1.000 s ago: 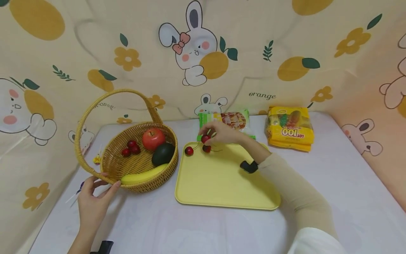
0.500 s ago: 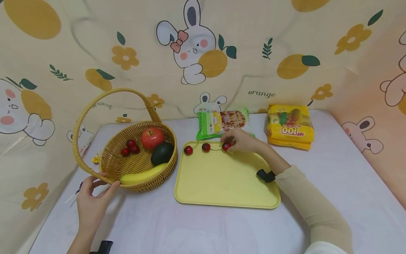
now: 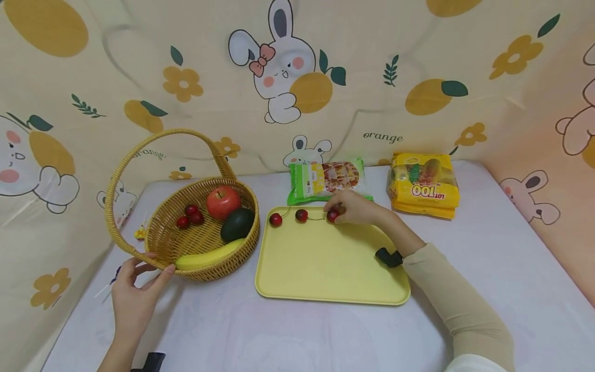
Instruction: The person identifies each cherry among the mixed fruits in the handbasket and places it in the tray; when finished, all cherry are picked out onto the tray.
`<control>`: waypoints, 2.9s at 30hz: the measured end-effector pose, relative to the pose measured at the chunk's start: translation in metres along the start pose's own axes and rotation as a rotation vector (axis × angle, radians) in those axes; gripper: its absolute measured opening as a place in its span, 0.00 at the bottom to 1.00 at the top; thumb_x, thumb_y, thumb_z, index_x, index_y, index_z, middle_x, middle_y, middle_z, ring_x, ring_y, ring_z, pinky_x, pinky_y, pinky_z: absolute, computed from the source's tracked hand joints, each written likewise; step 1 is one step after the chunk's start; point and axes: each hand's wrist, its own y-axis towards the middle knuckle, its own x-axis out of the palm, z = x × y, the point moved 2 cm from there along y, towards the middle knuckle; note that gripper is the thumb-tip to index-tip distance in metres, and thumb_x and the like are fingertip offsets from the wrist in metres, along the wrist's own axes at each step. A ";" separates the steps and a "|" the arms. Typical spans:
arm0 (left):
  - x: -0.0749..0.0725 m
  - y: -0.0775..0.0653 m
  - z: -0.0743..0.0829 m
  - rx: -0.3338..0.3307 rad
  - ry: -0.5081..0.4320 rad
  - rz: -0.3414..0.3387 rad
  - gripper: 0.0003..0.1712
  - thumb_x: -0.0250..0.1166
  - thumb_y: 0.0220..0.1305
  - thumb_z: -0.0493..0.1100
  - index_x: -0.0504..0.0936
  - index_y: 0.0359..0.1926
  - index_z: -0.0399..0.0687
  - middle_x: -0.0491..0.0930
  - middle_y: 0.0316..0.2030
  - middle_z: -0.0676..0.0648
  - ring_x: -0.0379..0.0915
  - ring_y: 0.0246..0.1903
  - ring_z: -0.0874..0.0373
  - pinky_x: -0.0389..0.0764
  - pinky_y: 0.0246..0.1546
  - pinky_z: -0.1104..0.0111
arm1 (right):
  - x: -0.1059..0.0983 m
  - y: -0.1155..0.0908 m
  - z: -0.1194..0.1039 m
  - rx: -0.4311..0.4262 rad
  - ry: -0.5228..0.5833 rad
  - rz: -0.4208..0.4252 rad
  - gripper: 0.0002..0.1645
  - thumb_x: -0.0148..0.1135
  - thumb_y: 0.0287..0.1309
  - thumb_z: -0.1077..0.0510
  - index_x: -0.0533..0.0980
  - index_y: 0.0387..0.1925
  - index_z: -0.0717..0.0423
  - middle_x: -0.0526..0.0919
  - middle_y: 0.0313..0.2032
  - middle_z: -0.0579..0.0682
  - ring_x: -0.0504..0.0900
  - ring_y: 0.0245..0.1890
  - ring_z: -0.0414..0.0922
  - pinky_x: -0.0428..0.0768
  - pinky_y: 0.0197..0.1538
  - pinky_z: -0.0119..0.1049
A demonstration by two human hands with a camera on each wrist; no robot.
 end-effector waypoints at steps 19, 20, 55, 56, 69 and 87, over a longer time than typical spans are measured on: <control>0.003 -0.001 0.002 -0.005 -0.006 -0.004 0.25 0.74 0.51 0.24 0.77 0.51 0.31 0.72 0.46 0.50 0.71 0.45 0.60 0.84 0.37 0.81 | -0.012 -0.003 -0.006 0.013 0.015 0.078 0.15 0.69 0.56 0.70 0.81 0.47 0.67 0.83 0.45 0.59 0.80 0.44 0.54 0.86 0.46 0.45; 0.003 -0.001 0.002 -0.007 -0.004 0.000 0.25 0.74 0.51 0.24 0.77 0.51 0.31 0.72 0.46 0.51 0.72 0.45 0.60 0.84 0.37 0.81 | -0.014 -0.001 -0.010 0.002 0.020 0.089 0.15 0.69 0.57 0.69 0.80 0.47 0.67 0.83 0.45 0.60 0.80 0.45 0.55 0.86 0.47 0.47; 0.005 0.001 0.002 0.013 0.010 -0.017 0.25 0.75 0.50 0.24 0.76 0.49 0.30 0.71 0.46 0.50 0.71 0.46 0.61 0.84 0.37 0.82 | 0.134 0.252 -0.194 -0.139 0.102 -0.265 0.32 0.69 0.62 0.53 0.71 0.65 0.59 0.74 0.64 0.52 0.67 0.66 0.43 0.69 0.62 0.21; 0.006 0.001 0.002 0.016 0.011 -0.018 0.25 0.75 0.50 0.25 0.76 0.49 0.30 0.71 0.45 0.51 0.71 0.46 0.61 0.84 0.37 0.82 | 0.135 0.252 -0.194 -0.125 0.089 -0.264 0.32 0.68 0.62 0.53 0.72 0.65 0.58 0.73 0.65 0.52 0.67 0.67 0.43 0.69 0.61 0.20; 0.003 0.002 0.004 0.027 0.020 -0.003 0.24 0.75 0.50 0.25 0.77 0.49 0.30 0.71 0.44 0.54 0.72 0.45 0.62 0.84 0.36 0.82 | 0.145 0.257 -0.193 -0.124 -0.044 -0.292 0.30 0.68 0.63 0.54 0.73 0.64 0.59 0.73 0.65 0.52 0.68 0.66 0.44 0.68 0.62 0.20; 0.002 -0.001 -0.001 0.010 0.015 -0.009 0.25 0.74 0.50 0.22 0.76 0.50 0.28 0.72 0.46 0.44 0.71 0.44 0.62 0.84 0.36 0.81 | 0.156 0.252 -0.194 0.000 -0.103 -0.456 0.21 0.58 0.59 0.76 0.79 0.53 0.63 0.79 0.47 0.52 0.70 0.35 0.42 0.70 0.29 0.26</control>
